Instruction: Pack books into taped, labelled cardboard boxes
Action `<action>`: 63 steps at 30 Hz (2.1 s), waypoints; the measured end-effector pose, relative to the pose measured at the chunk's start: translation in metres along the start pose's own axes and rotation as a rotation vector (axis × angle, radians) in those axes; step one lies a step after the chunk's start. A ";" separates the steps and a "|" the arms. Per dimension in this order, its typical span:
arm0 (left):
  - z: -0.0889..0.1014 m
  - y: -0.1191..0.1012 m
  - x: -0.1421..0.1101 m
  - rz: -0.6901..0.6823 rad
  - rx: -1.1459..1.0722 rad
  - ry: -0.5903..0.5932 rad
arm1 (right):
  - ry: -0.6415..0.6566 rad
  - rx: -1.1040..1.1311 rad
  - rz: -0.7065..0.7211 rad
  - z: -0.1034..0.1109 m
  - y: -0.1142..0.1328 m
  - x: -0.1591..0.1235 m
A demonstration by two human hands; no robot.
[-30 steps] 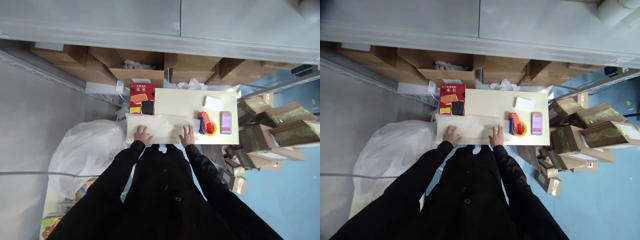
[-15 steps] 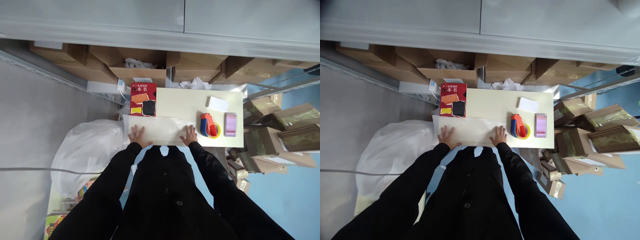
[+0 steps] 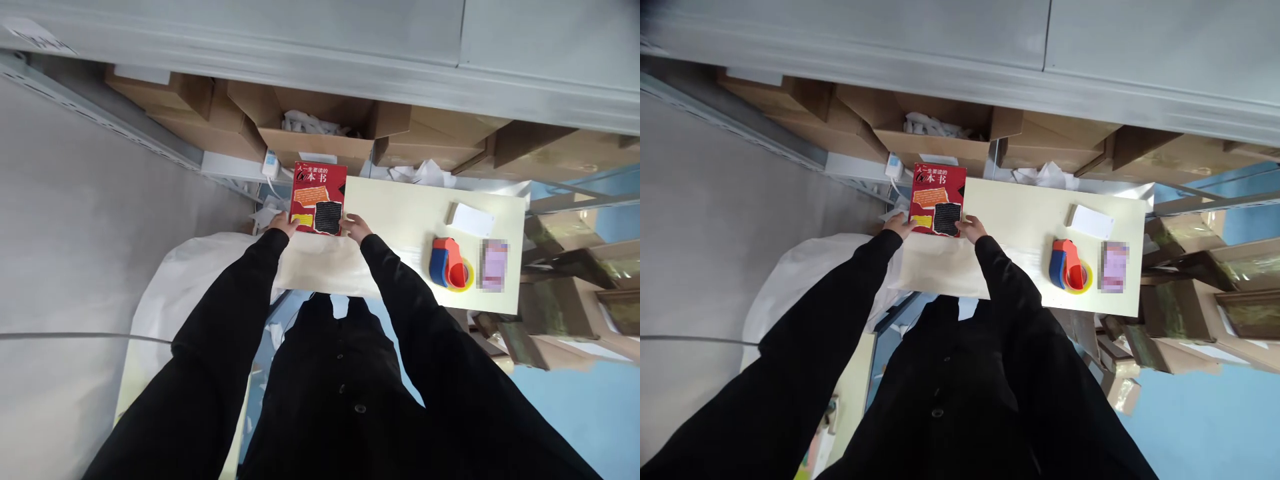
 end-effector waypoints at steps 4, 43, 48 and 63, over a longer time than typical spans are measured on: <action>-0.005 0.007 0.015 0.077 -0.114 0.056 | -0.082 0.132 -0.056 -0.018 0.004 0.008; -0.207 -0.065 -0.197 -0.156 0.005 0.236 | -0.543 -0.513 0.260 0.203 -0.170 -0.166; -0.214 -0.067 -0.212 -0.328 0.150 0.113 | -0.594 -0.589 0.300 0.191 -0.172 -0.163; -0.220 -0.061 -0.214 -0.285 0.120 0.138 | -0.408 0.141 0.033 0.201 -0.157 -0.129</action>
Point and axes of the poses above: each hand's wrist, its own x-axis towards the middle knuckle, its own z-axis out of the back of the hand, y = z × x, the point moved 2 cm from there along x, towards the middle knuckle, and after that the axes turned 9 degrees about z, right-handed, at the moved point
